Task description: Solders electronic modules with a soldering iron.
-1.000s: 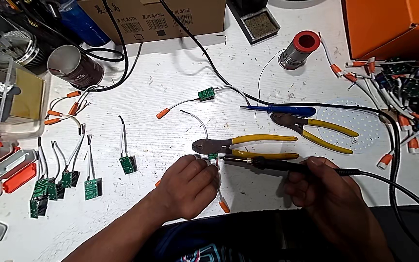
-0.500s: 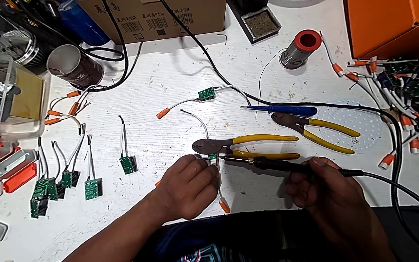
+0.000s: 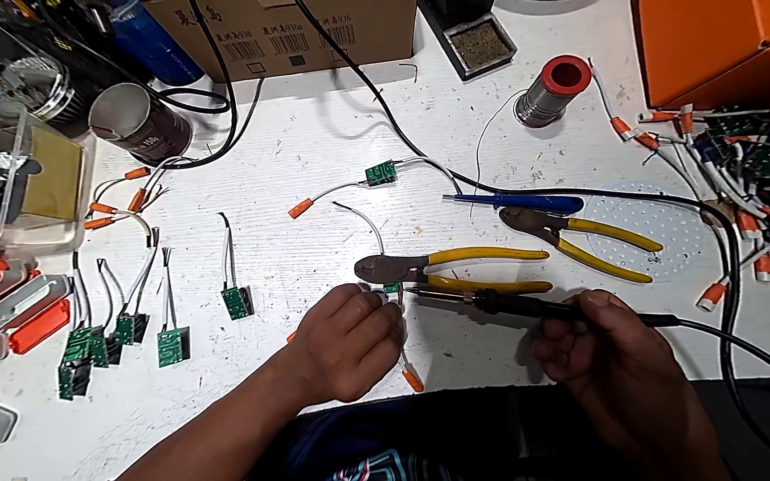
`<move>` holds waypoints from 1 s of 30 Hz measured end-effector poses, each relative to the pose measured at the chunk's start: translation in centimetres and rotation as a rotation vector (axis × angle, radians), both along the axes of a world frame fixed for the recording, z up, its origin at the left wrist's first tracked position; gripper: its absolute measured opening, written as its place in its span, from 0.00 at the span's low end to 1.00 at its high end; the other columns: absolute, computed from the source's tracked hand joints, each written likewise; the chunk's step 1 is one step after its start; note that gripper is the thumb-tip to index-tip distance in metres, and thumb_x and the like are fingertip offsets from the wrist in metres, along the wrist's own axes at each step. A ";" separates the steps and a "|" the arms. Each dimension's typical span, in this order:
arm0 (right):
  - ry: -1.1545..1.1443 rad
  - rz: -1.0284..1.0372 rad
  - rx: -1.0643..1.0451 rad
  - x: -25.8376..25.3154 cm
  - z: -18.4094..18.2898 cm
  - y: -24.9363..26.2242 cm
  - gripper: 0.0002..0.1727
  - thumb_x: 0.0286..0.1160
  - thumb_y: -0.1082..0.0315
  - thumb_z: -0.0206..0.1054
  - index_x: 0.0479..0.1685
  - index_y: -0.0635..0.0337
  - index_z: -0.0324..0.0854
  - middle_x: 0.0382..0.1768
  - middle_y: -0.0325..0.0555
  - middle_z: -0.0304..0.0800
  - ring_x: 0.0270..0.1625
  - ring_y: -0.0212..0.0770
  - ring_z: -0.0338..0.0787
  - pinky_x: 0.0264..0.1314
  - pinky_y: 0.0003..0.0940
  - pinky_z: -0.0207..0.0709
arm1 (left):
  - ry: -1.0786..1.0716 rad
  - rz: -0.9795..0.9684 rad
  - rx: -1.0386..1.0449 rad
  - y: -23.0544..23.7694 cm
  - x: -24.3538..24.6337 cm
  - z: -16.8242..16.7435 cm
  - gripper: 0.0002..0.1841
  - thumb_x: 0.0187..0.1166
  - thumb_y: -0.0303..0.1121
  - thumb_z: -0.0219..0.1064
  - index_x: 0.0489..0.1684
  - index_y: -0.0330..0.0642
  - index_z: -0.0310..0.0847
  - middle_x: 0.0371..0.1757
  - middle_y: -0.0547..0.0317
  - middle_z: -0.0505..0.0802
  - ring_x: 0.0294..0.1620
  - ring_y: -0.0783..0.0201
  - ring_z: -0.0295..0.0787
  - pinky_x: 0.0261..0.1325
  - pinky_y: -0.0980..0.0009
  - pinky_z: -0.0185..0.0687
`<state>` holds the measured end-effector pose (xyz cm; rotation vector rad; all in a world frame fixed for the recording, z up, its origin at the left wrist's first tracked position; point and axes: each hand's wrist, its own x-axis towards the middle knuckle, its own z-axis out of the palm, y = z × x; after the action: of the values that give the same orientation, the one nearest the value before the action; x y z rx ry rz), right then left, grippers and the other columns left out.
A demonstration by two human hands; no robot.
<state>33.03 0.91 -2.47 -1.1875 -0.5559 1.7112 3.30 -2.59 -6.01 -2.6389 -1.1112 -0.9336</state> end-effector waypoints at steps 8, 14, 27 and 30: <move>0.177 -0.001 0.173 0.1 0.5 -0.8 0.19 0.92 0.55 0.50 0.39 0.56 0.80 0.30 0.49 0.93 0.28 0.38 0.94 0.28 0.26 0.88 | -0.005 -0.011 -0.022 0.0 -0.2 0.2 0.04 0.81 0.32 0.63 0.42 0.43 0.81 0.44 0.53 0.93 0.43 0.54 0.86 0.50 0.62 0.77; 0.374 0.100 0.297 -0.4 1.4 -1.9 0.15 0.89 0.54 0.57 0.49 0.56 0.83 0.39 0.51 0.95 0.33 0.39 0.95 0.31 0.26 0.87 | -0.079 0.026 -0.032 -1.6 0.0 1.5 0.09 0.82 0.39 0.60 0.45 0.44 0.82 0.43 0.53 0.91 0.44 0.55 0.84 0.51 0.62 0.77; 0.637 0.249 0.239 -3.1 0.5 -5.7 0.15 0.89 0.56 0.58 0.58 0.54 0.83 0.47 0.48 0.93 0.40 0.36 0.95 0.39 0.26 0.88 | -1.069 -0.040 -0.640 -3.6 10.3 3.6 0.14 0.82 0.39 0.72 0.42 0.34 0.84 0.44 0.54 0.90 0.49 0.73 0.87 0.56 0.79 0.84; 0.624 0.239 0.199 -2.7 0.7 -6.1 0.16 0.90 0.56 0.57 0.62 0.52 0.84 0.46 0.48 0.95 0.40 0.36 0.95 0.41 0.28 0.88 | -1.154 -0.067 -0.656 -3.1 10.9 3.3 0.14 0.82 0.37 0.71 0.43 0.31 0.85 0.45 0.52 0.91 0.50 0.71 0.88 0.56 0.76 0.85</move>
<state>30.33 -5.23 -1.75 -0.4139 -0.4730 2.0472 14.19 -5.70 -2.67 -2.4511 -1.7327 -2.6616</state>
